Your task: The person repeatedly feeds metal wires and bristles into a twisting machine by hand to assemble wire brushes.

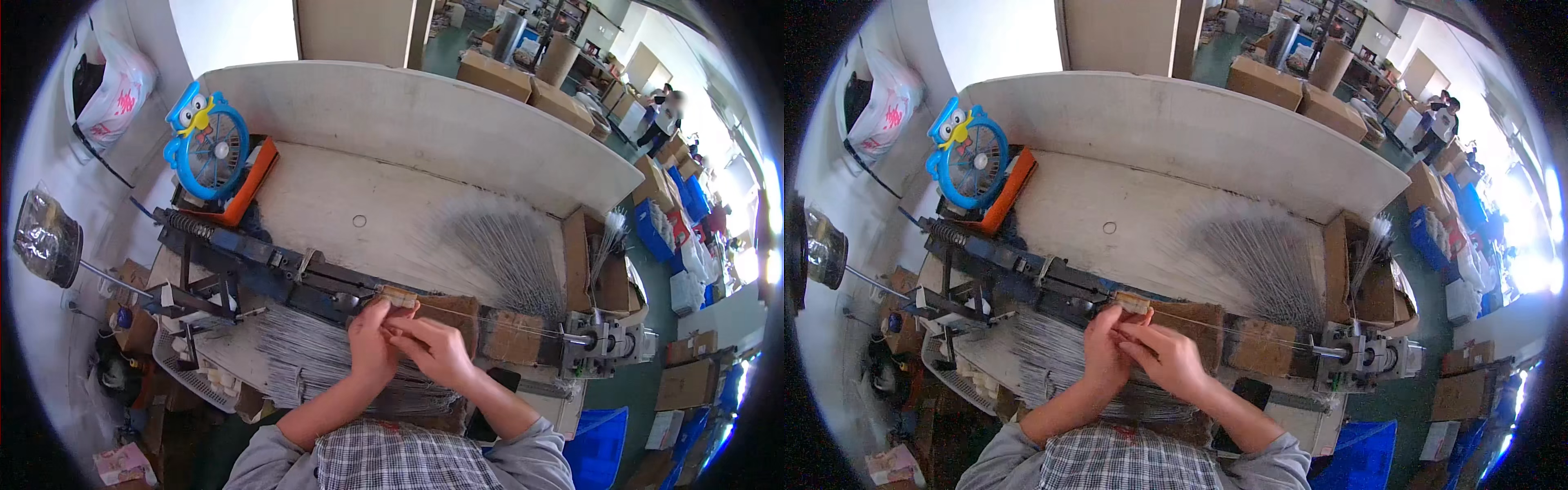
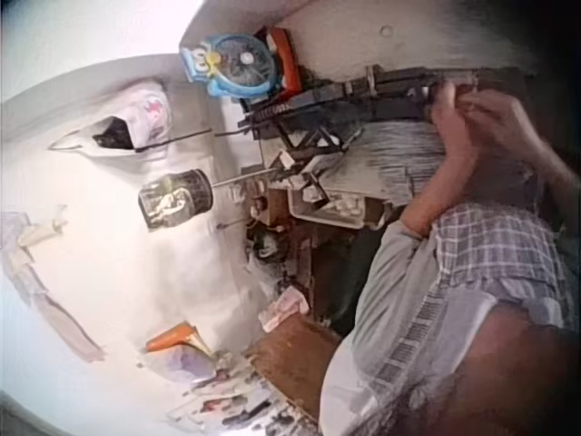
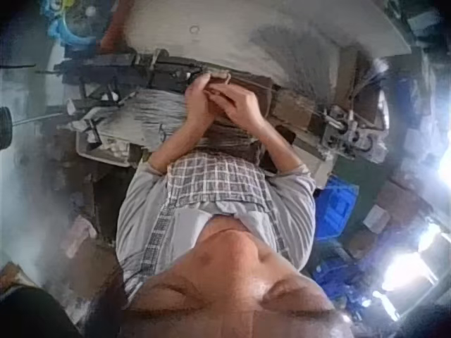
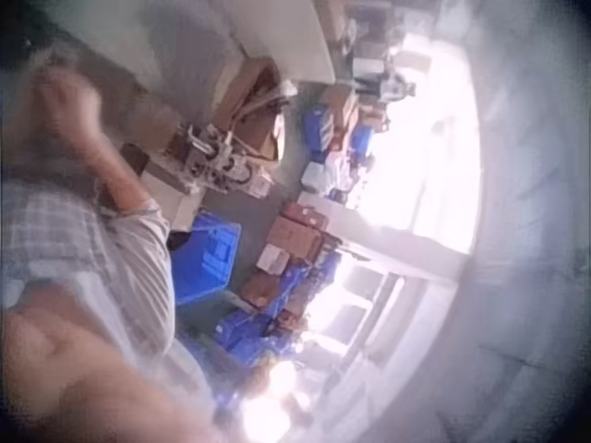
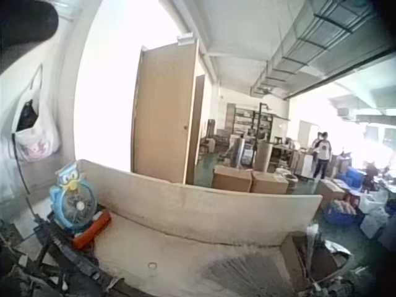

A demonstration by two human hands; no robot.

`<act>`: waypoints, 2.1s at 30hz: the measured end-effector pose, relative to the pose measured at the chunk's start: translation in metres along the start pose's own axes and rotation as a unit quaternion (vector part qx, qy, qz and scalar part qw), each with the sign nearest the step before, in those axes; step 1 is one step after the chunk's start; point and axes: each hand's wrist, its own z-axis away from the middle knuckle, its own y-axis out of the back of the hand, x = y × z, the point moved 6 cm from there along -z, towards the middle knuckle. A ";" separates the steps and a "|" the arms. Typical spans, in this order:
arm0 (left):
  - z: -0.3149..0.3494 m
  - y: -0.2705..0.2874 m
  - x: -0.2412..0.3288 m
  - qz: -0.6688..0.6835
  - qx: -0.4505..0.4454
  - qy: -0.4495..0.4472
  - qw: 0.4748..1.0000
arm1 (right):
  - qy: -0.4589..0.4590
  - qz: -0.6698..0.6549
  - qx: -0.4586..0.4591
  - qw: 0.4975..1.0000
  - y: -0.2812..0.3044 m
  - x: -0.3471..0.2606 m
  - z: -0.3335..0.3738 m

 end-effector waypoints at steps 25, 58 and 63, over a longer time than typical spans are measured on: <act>0.003 0.003 -0.005 0.073 0.048 0.074 0.993 | -0.148 -0.144 -0.010 0.978 -0.011 0.027 -0.007; -0.002 0.004 -0.010 0.036 0.051 0.020 0.998 | -0.109 -0.048 0.032 0.992 0.005 0.024 0.001; -0.003 0.005 -0.011 0.053 0.039 0.030 0.997 | -0.103 -0.014 0.037 0.994 0.004 0.024 0.000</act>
